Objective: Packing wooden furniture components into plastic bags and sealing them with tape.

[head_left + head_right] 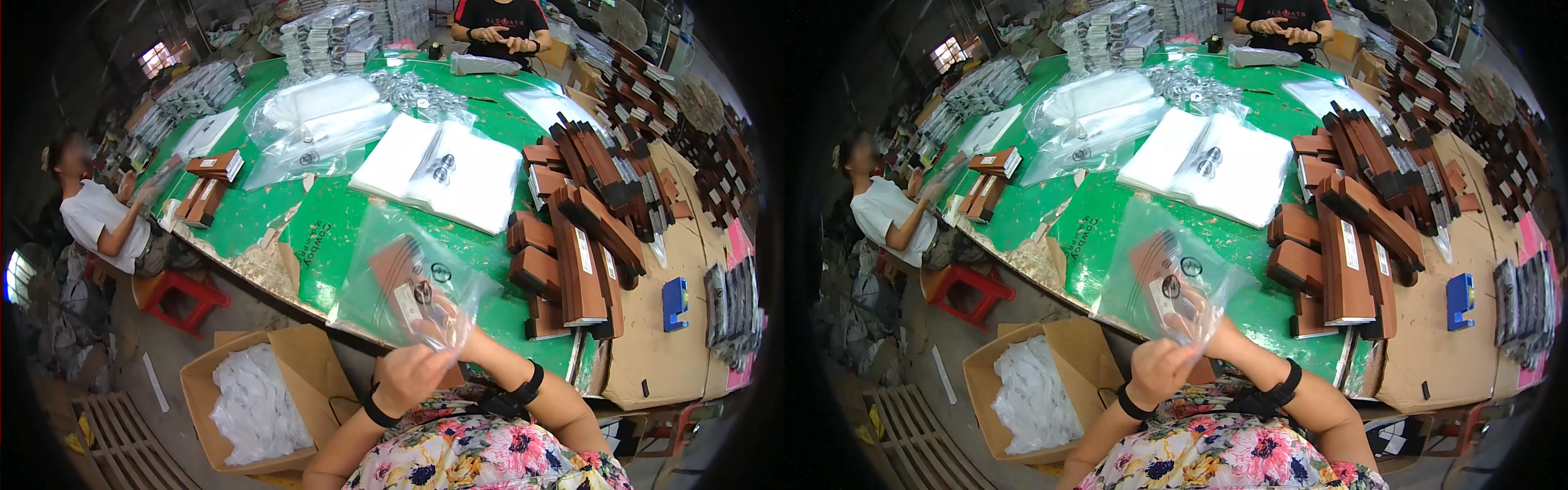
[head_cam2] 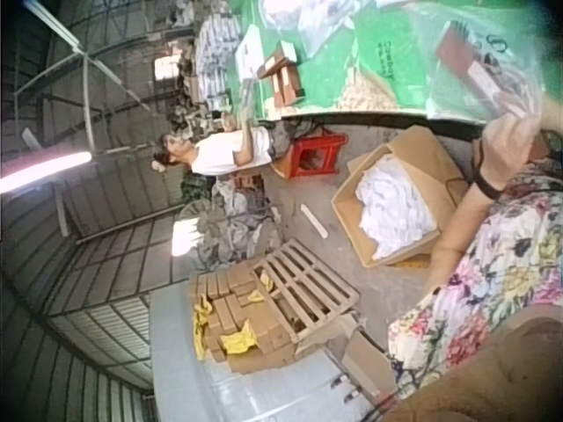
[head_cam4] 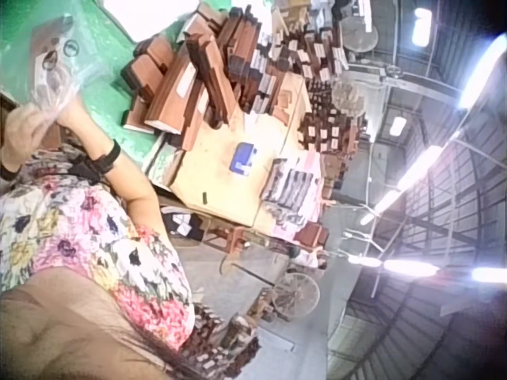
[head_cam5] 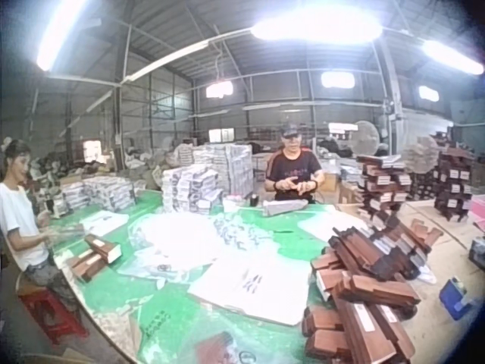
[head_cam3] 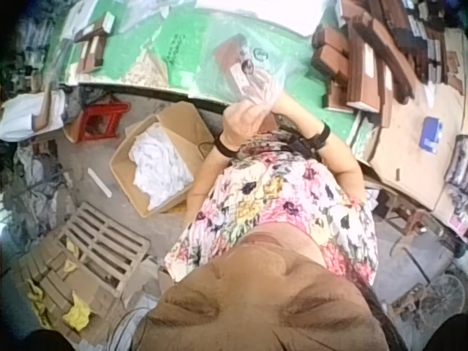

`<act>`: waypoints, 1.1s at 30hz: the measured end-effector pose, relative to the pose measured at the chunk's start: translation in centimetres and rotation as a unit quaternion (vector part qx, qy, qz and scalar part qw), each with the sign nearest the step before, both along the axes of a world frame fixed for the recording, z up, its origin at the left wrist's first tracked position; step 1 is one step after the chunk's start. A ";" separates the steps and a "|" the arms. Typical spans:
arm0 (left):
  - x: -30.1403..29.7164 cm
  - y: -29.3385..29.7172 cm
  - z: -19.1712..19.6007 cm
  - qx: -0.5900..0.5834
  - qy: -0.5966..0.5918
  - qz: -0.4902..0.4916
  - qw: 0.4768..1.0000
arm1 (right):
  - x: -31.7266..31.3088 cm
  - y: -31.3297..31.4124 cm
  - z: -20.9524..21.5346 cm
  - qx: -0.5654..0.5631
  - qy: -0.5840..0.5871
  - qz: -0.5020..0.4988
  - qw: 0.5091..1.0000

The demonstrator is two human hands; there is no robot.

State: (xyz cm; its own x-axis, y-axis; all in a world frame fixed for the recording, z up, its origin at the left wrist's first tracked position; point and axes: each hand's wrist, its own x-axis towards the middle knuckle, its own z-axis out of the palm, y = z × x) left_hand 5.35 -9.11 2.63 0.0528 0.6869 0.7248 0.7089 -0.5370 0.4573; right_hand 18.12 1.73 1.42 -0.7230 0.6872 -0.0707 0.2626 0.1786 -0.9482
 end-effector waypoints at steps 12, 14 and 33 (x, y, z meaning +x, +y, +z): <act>-1.6 -1.5 -3.3 -0.086 -0.055 0.174 0.979 | -0.8 -0.5 1.1 -0.387 0.300 -0.198 0.849; -1.1 -1.6 -3.3 -0.215 -0.161 0.161 0.950 | -1.0 -0.6 1.0 -0.359 0.311 -0.200 0.857; 0.3 -3.5 -3.4 -0.182 -0.030 0.164 0.969 | -5.9 0.8 -1.6 -0.128 0.171 -0.326 0.921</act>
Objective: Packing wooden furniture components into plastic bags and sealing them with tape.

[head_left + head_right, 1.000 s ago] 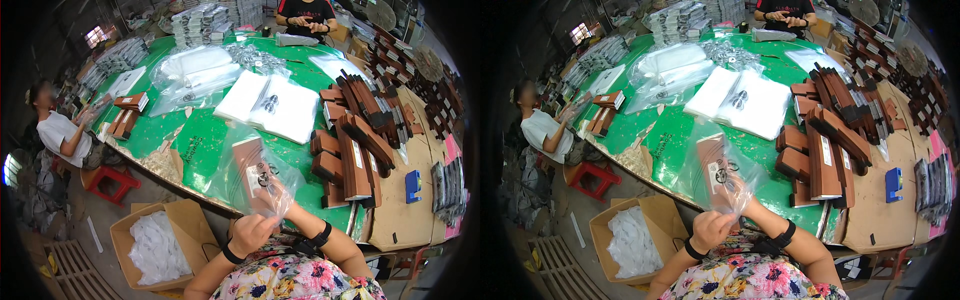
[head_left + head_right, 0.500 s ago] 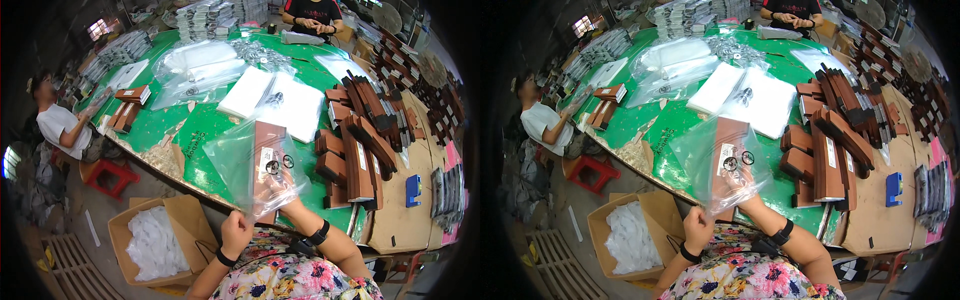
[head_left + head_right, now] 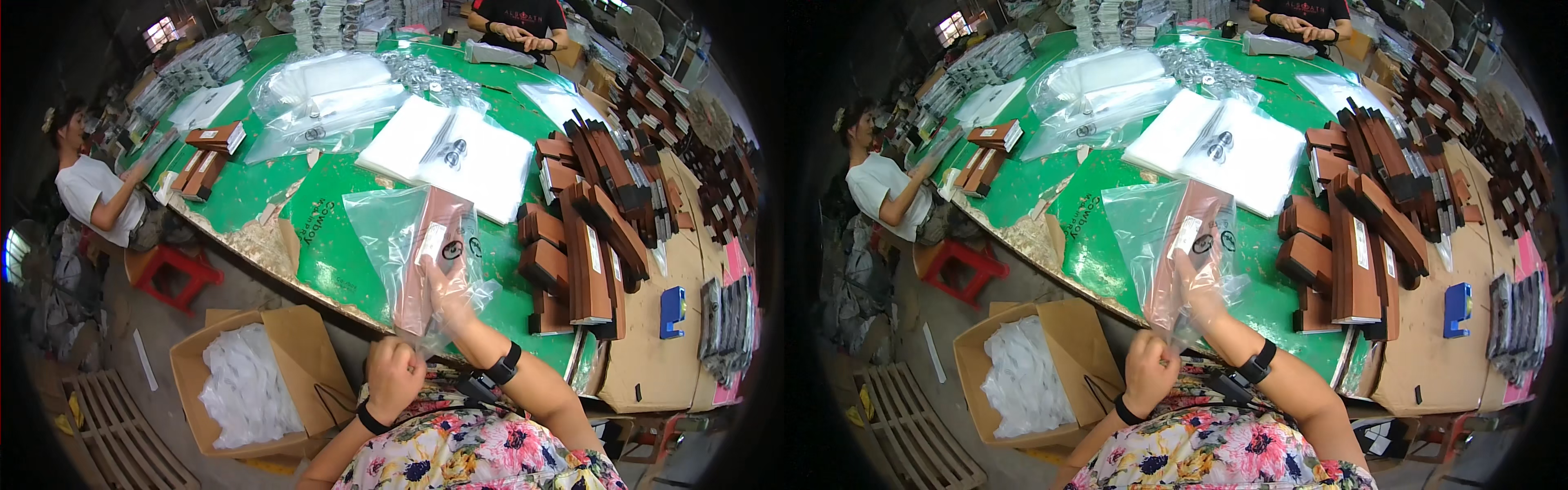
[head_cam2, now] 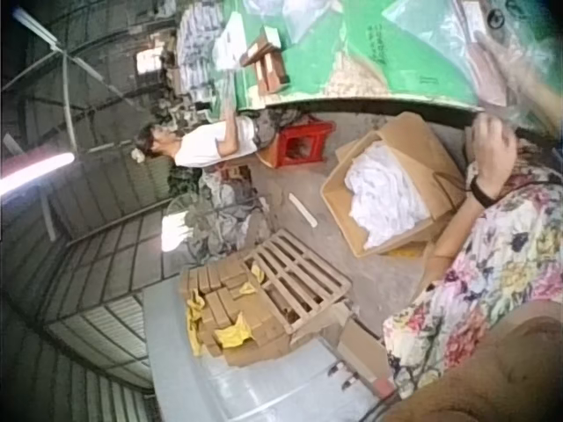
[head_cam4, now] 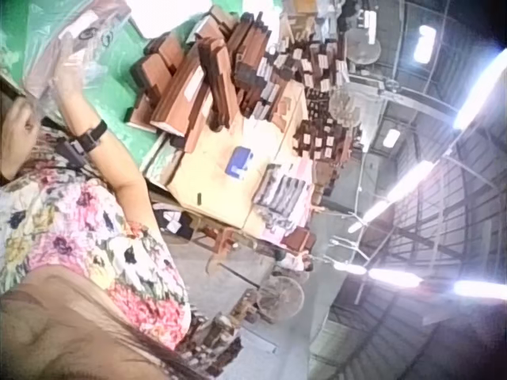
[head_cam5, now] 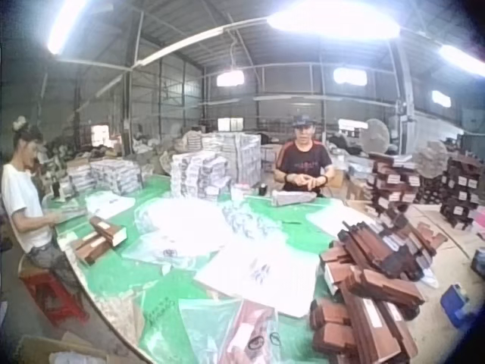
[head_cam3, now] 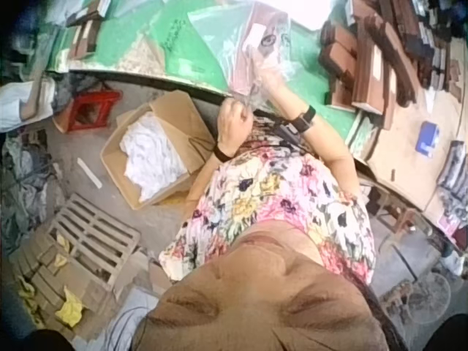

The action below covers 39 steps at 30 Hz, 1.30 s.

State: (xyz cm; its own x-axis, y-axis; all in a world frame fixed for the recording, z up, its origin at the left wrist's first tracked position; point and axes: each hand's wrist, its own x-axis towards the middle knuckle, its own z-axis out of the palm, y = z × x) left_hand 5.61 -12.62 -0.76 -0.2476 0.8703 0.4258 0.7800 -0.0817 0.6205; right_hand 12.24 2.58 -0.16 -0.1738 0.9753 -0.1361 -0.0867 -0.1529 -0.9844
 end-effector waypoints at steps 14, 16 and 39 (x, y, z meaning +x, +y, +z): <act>1.9 -0.7 -1.6 -0.116 -0.279 -0.085 0.950 | -3.9 -0.4 -1.1 -0.172 0.281 -0.023 0.944; 2.8 -1.4 -2.2 -0.097 -0.289 -0.171 0.937 | -4.1 0.5 -0.6 -0.122 0.182 -0.016 0.976; -5.4 -0.1 0.9 -0.107 -0.076 0.132 0.983 | -3.5 -0.9 -3.3 0.136 0.018 -0.023 0.990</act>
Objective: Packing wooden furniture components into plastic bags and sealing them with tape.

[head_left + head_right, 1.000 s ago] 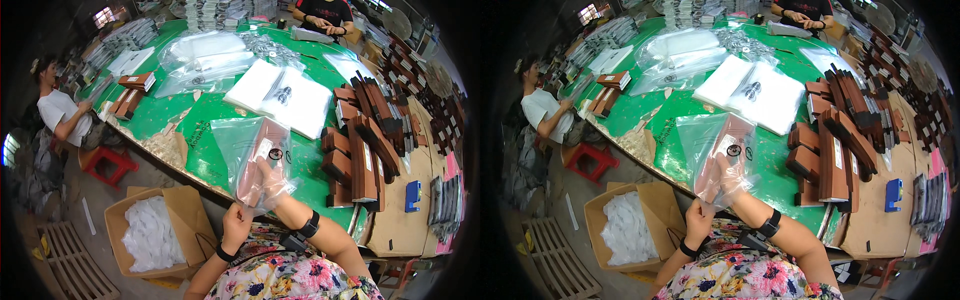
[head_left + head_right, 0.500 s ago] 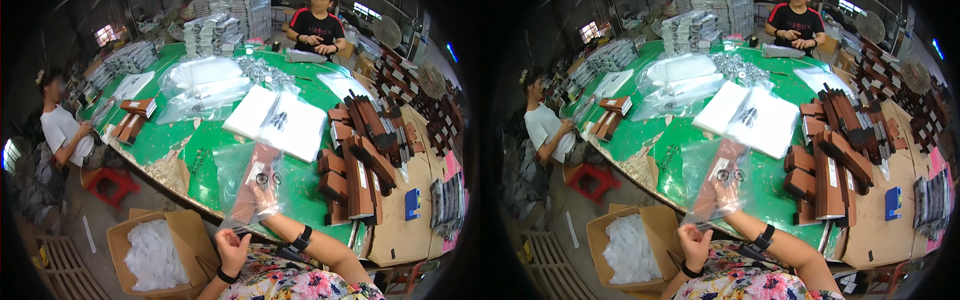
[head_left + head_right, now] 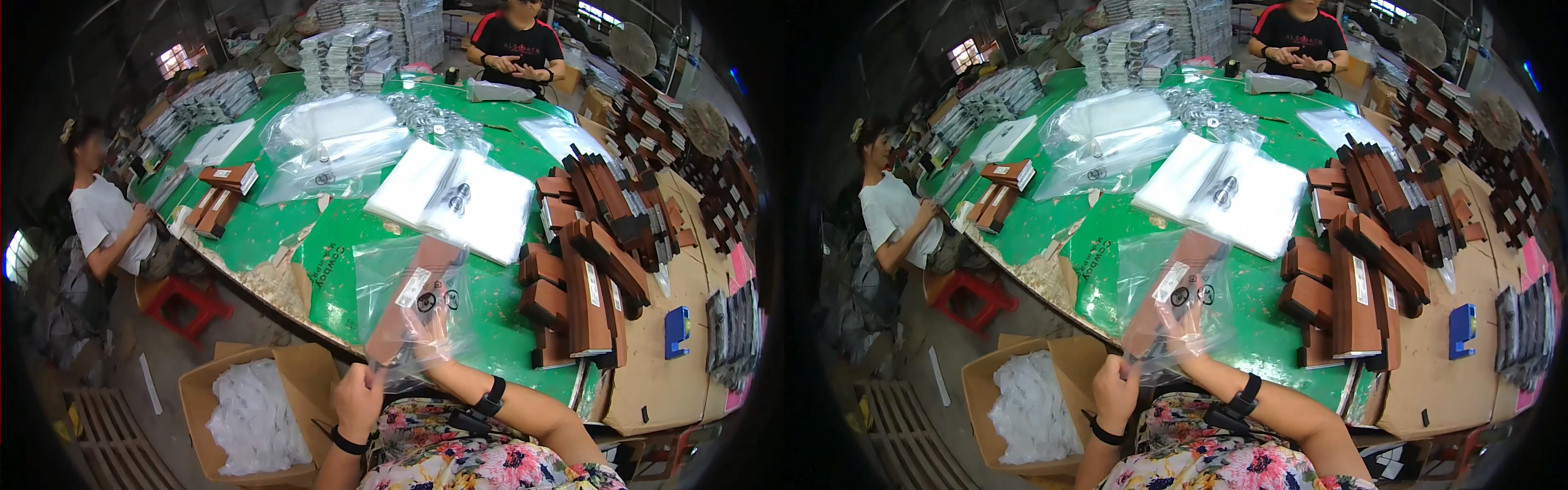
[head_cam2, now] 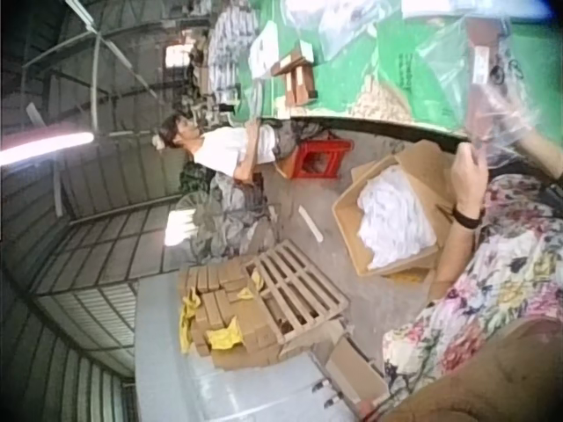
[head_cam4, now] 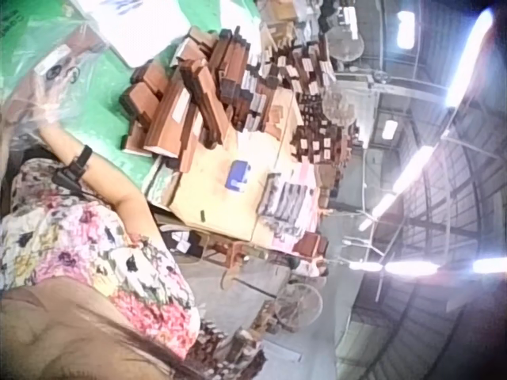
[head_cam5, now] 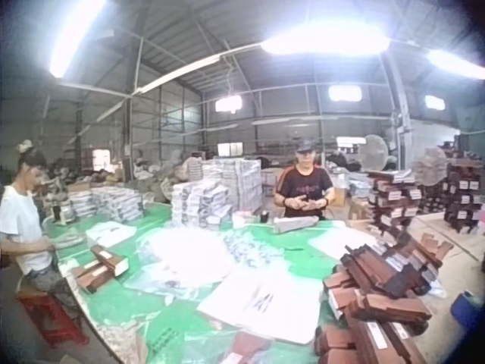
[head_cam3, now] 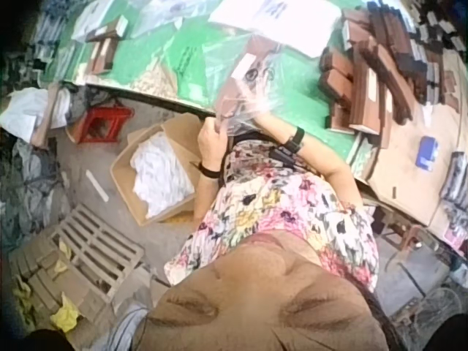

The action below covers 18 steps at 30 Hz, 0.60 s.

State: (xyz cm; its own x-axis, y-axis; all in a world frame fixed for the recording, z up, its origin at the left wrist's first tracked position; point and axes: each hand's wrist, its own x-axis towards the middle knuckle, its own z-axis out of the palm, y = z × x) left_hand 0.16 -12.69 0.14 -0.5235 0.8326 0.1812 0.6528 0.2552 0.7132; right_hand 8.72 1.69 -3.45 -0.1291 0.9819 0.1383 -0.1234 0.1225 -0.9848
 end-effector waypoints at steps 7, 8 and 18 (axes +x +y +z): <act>3.8 0.1 -1.3 0.167 0.020 -0.108 0.980 | -0.5 -2.1 1.6 -0.254 0.186 0.096 0.944; 3.6 -0.2 -1.7 0.165 0.020 -0.107 0.980 | -0.7 -2.4 1.9 -0.273 0.234 0.098 0.928; 2.1 -2.3 -2.1 0.219 0.034 -0.117 0.968 | -2.8 -0.4 -2.2 -0.140 0.087 0.072 0.984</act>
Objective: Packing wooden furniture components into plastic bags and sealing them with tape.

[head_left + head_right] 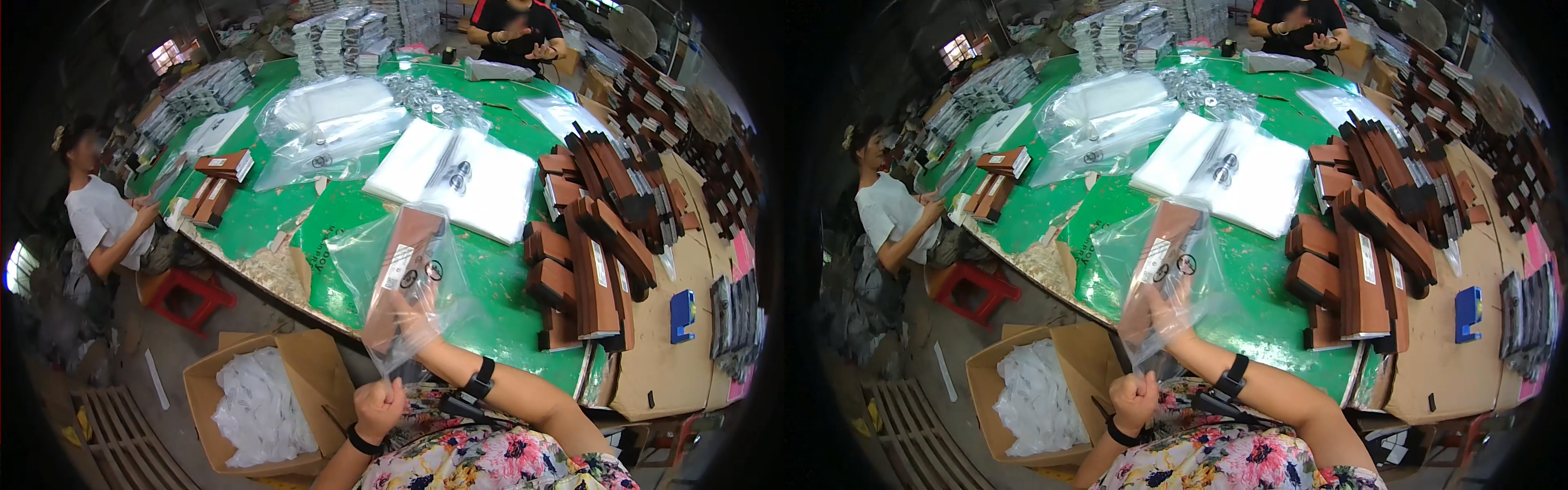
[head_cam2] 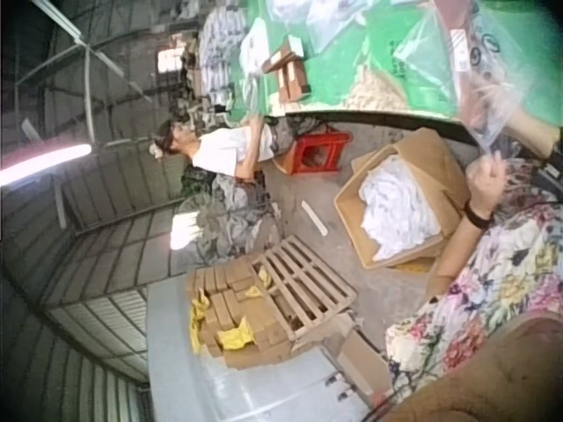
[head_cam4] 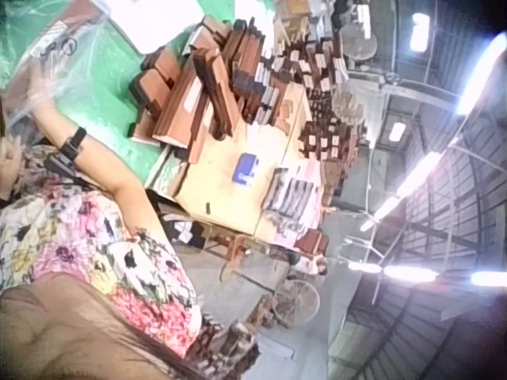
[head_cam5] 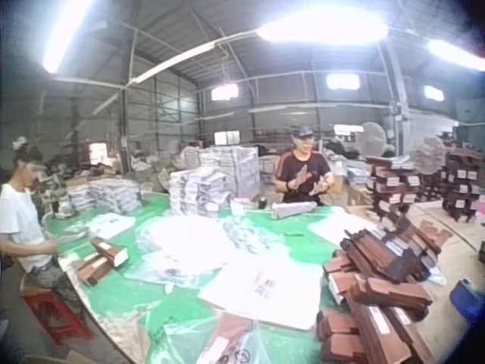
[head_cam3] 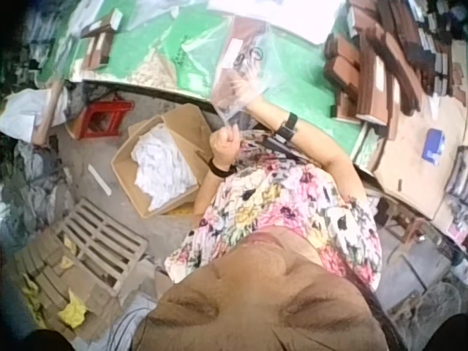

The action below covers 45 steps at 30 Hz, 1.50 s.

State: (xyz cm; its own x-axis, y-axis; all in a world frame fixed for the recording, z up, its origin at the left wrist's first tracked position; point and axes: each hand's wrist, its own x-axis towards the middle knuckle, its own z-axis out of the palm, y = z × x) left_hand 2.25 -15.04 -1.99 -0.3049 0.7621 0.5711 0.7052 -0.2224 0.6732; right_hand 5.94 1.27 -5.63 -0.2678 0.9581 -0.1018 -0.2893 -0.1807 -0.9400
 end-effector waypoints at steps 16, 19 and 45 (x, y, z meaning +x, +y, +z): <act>-2.4 1.8 0.2 0.018 0.011 0.109 0.994 | 14.0 -2.7 13.1 0.364 -0.348 0.123 0.855; -2.7 0.7 0.2 0.045 0.041 0.064 0.996 | 16.5 -2.5 13.5 0.020 -0.155 0.163 0.974; -4.5 -5.3 0.5 -0.237 0.037 -0.018 0.971 | 18.7 -1.1 11.4 0.429 -0.402 0.093 0.804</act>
State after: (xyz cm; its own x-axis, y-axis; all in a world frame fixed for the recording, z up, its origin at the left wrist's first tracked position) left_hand -2.22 -20.31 -1.51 -0.2443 0.9540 0.1740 0.7533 0.0737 0.6536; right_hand 24.68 0.16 5.74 -0.5918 0.7196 0.3631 0.4310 0.6632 -0.6119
